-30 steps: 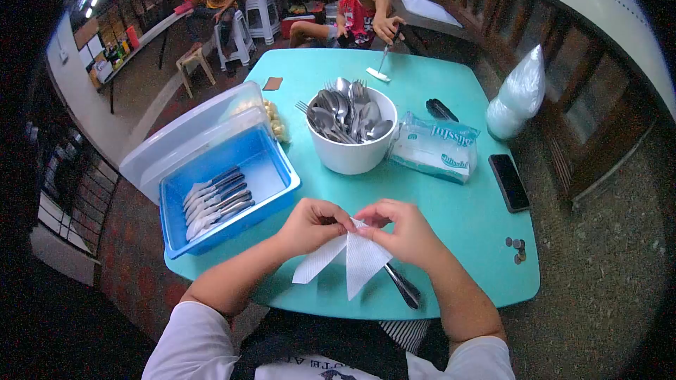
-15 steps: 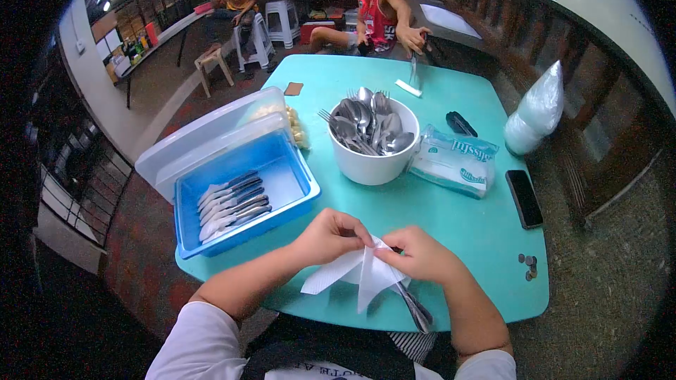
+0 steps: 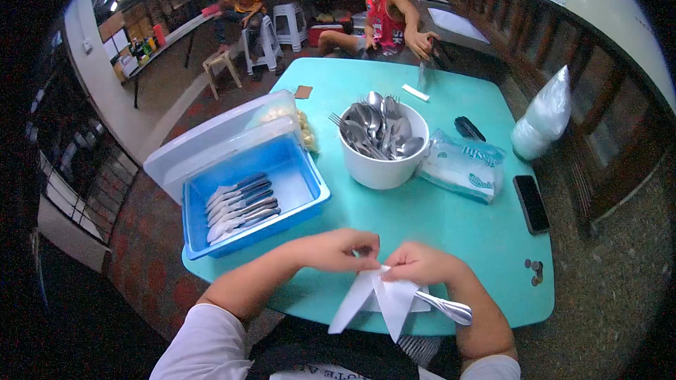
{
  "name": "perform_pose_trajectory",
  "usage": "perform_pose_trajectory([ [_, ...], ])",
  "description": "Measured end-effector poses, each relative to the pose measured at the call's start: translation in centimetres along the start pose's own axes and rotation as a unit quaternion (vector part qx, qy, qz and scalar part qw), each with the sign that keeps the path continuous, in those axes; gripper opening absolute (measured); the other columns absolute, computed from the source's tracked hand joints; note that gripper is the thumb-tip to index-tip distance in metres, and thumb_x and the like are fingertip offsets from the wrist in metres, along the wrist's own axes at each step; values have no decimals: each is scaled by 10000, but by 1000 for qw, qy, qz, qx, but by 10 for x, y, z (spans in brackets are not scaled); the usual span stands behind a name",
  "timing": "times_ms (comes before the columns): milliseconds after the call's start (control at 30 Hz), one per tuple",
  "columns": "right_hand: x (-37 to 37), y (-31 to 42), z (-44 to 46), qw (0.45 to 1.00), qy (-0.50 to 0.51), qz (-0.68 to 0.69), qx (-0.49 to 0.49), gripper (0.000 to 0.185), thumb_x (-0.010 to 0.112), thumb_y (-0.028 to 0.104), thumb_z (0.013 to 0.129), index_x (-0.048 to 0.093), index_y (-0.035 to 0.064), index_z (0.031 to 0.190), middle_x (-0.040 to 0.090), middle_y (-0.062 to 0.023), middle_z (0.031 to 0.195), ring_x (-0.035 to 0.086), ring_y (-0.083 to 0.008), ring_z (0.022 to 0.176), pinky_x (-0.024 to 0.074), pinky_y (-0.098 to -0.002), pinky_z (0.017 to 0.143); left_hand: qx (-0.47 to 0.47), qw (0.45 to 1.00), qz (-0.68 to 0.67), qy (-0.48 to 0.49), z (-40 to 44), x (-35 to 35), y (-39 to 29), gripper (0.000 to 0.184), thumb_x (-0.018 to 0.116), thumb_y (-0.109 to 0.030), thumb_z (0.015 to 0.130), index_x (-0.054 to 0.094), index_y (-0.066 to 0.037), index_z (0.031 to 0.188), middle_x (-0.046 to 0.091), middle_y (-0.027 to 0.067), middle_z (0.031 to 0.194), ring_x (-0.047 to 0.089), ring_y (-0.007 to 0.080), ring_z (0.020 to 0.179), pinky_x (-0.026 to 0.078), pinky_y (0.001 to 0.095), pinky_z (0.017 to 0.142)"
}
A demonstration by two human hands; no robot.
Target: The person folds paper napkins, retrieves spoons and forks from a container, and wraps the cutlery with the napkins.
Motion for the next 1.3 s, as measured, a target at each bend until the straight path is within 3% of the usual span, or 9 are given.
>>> perform_pose_trajectory([
  [33, 1, -1, 2, 999, 13, -46, 11, 236, 648, 210, 888, 663, -4, 789, 555, 45, 645, 470, -52, 586, 377, -264, 523, -73, 996, 33, 28, -1, 0, -4, 218, 650, -196, 905, 551, -3, 886, 602, 54, 782, 616, 152, 686, 516, 284, 617],
  [100, 3, -6, 5, 989, 38, -138, 31, 275, 640, 251, 877, 648, 2, 761, 537, 27, 601, 466, -70, 569, 379, -289, 521, -85, 995, 42, 43, -3, 2, -7, 277, 629, -274, 927, 593, 0, 916, 615, 60, 752, 608, 135, 659, 501, 298, 568],
  [200, 11, -5, 5, 993, 55, -98, 35, 284, 653, 258, 882, 651, 1, 761, 506, 38, 594, 436, -59, 574, 356, -280, 513, -105, 992, 33, 65, -5, 7, -3, 289, 622, -286, 932, 654, 0, 911, 648, 69, 741, 614, 134, 624, 497, 297, 557],
  [433, 7, -14, 4, 989, 70, -114, 63, 252, 655, 240, 882, 702, -7, 881, 558, 31, 640, 459, -53, 602, 381, -273, 530, -96, 987, 32, 125, 0, 23, 5, 347, 573, -307, 963, 622, 1, 811, 632, 60, 665, 621, 127, 568, 492, 287, 532],
  [500, 6, -11, 2, 990, 74, -103, 52, 299, 645, 278, 873, 659, -14, 809, 529, 19, 616, 451, -70, 591, 372, -288, 530, -93, 987, 7, 134, 1, 25, 4, 369, 555, -305, 976, 596, 2, 776, 620, 55, 648, 621, 123, 562, 492, 285, 526],
  [733, 1, -7, -4, 990, 108, -74, 50, 298, 651, 244, 896, 693, -46, 949, 616, 21, 722, 514, -55, 671, 409, -253, 577, -70, 984, -89, 138, 4, 33, 9, 330, 531, -255, 991, 560, 2, 786, 593, 36, 632, 619, 117, 565, 497, 267, 517],
  [1033, -20, -3, -28, 993, 105, -33, 49, 300, 626, 294, 908, 691, 2, 938, 619, 6, 732, 521, -66, 674, 436, -260, 602, -50, 980, -160, 103, 3, 29, 1, 298, 550, -224, 974, 600, 22, 813, 605, 36, 647, 607, 110, 536, 492, 259, 494],
  [1133, -50, -19, -37, 998, 8, -28, 61, 270, 632, 282, 900, 692, 19, 899, 619, 6, 725, 540, -78, 680, 442, -244, 610, -41, 988, -134, 65, 5, 15, 1, 302, 562, -222, 968, 615, 28, 807, 612, 42, 652, 607, 111, 541, 496, 263, 497],
  [1300, -106, -33, -57, 949, -243, 146, -137, 182, 619, 202, 873, 622, 30, 815, 590, -33, 723, 522, -117, 609, 418, -275, 558, -44, 987, -125, -88, -8, -23, -8, 276, 590, -203, 947, 652, 53, 863, 627, 63, 671, 612, 128, 548, 513, 269, 503],
])
Point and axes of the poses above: each hand's wrist, its own z-axis towards the middle knuckle, its own x-axis out of the palm, y = z × x, the point moved 3 cm from there along z, towards the middle knuckle
